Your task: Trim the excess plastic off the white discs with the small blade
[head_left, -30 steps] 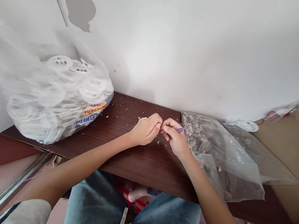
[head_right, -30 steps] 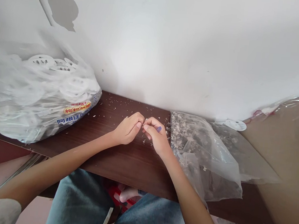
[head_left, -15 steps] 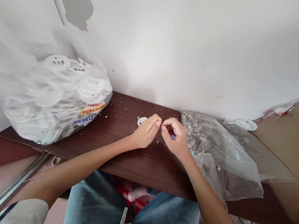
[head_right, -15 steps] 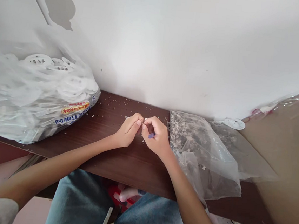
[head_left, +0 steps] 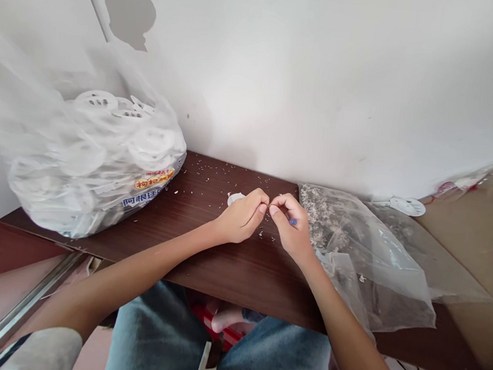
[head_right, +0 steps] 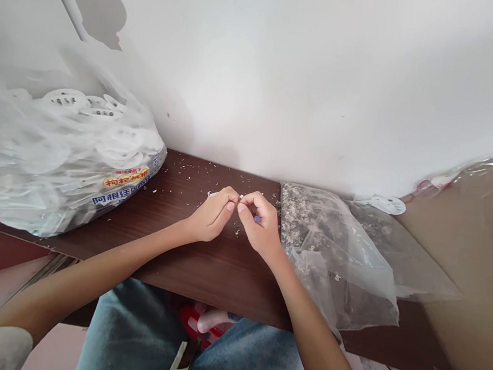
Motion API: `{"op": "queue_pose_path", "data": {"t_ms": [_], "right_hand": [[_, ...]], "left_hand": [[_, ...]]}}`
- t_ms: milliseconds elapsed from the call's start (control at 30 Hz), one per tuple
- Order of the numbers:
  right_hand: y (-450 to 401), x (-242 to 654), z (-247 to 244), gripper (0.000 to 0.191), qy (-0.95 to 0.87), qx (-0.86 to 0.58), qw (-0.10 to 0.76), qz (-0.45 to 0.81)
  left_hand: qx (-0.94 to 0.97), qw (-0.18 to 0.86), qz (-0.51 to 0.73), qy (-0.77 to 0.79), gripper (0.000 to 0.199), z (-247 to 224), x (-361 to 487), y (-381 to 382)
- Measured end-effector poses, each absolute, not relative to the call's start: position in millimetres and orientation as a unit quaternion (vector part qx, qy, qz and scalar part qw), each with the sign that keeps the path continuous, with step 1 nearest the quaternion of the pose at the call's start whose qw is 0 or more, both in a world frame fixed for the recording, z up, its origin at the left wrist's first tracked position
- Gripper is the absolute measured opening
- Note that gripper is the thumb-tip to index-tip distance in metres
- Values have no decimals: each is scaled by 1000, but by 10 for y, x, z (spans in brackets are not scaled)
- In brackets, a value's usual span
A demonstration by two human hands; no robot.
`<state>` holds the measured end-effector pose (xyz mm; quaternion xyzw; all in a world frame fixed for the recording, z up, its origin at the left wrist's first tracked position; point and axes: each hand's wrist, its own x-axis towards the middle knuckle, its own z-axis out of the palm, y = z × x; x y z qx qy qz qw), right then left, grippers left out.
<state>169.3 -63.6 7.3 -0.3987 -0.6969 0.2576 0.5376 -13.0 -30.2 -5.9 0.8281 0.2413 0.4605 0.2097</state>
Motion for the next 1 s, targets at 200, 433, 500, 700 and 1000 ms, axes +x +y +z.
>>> {"op": "queue_pose_path", "data": {"t_ms": [200,433,500,700,1000], "right_hand": [[-611,1696,63,15,-676,-404,531,313],[-561,1713,0,16,-649,-406,526,369],[-550,1718,-15,16,-645,-407,525,378],[-539,1731,-21,14,-642,-423,528,362],[-591,1708,40,17,-701,-426,508,263]], "left_hand": [[781,318,475,249,36,-46,-82,-325],[722,449,453,269,38,72,-48,-372],[706,477,443,278,37,91,-45,-378],[717,475,417,295,33,102,-45,-400],[724,451,428,299,36,6,-18,-410]]}}
